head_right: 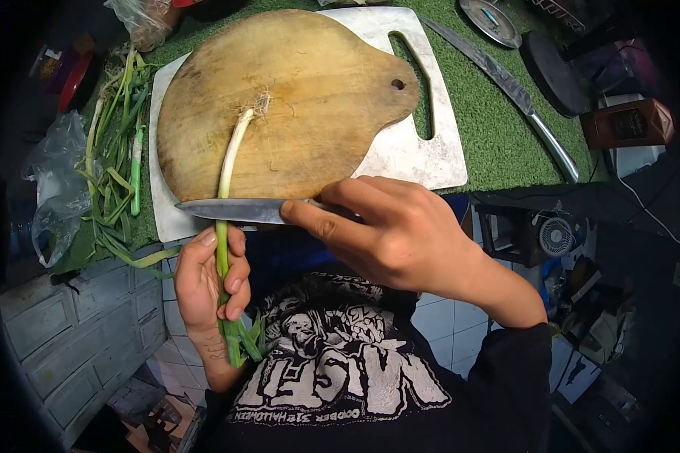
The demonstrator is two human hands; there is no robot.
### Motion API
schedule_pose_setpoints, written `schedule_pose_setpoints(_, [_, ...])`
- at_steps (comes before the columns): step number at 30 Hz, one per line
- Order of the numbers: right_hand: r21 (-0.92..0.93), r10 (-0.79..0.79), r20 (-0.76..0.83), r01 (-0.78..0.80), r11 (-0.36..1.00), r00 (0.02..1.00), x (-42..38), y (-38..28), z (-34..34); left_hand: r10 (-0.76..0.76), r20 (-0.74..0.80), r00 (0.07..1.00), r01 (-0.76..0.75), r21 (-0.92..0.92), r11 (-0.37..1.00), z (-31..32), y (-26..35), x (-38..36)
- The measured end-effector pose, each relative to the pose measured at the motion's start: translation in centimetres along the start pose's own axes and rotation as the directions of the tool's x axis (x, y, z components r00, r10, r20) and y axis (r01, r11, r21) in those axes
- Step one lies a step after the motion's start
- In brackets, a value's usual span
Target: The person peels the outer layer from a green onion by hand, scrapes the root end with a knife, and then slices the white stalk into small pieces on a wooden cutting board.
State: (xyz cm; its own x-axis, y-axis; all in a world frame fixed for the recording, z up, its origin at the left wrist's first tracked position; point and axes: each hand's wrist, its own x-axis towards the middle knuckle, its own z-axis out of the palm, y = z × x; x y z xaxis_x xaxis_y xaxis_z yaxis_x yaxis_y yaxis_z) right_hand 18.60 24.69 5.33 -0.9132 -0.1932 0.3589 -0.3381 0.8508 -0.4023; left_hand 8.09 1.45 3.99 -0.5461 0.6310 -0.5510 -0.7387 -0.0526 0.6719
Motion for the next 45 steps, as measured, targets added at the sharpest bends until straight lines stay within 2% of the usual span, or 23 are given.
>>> schedule_pose_setpoints(12, [0.004, -0.028, 0.009, 0.028, 1.0, 1.0, 0.1, 0.0, -0.1, 0.0, 0.025, 1.0, -0.001, 0.01, 1.0, -0.5, -0.1, 0.0])
schedule_pose_setpoints(21, [0.024, 0.02, 0.012, -0.02, 1.0, 1.0, 0.0, -0.4, -0.1, -0.002, 0.053, 0.999, 0.001, 0.02, 1.0, -0.6, -0.1, 0.0])
schedule_pose_setpoints(28, [-0.001, 0.017, 0.01, -0.017, 1.0, 1.0, -0.2, -0.3, -0.3, 0.019, 0.011, 1.0, -0.019, 0.019, 1.0, -0.1, -0.2, 0.1])
schedule_pose_setpoints(33, [-0.023, 0.057, 0.03, -0.056, 0.998, 0.998, -0.2, -0.3, -0.5, 0.013, 0.018, 1.0, -0.013, 0.029, 0.999, -0.2, -0.4, 0.1])
schedule_pose_setpoints(35, [-0.031, 0.018, -0.018, -0.018, 0.999, 1.0, 0.1, 0.1, -0.4, 0.007, 0.023, 1.0, -0.008, 0.028, 1.0, -0.2, -0.4, 0.1])
schedule_pose_setpoints(38, [-0.065, -0.013, 0.001, 0.013, 0.998, 1.0, 0.0, -0.2, -0.4, 0.004, 0.021, 1.0, -0.004, 0.011, 1.0, -0.3, -0.4, 0.1])
schedule_pose_setpoints(42, [-0.061, 0.054, 0.015, -0.053, 0.997, 0.998, 0.6, 0.2, -0.9, 0.016, 0.047, 0.999, -0.018, 0.042, 0.999, -0.5, -0.5, 0.0])
schedule_pose_setpoints(45, [-0.061, 0.023, -0.003, -0.023, 0.998, 1.0, 0.7, -0.2, -0.6, 0.009, 0.056, 0.998, -0.013, 0.06, 0.998, -0.6, -0.4, 0.0])
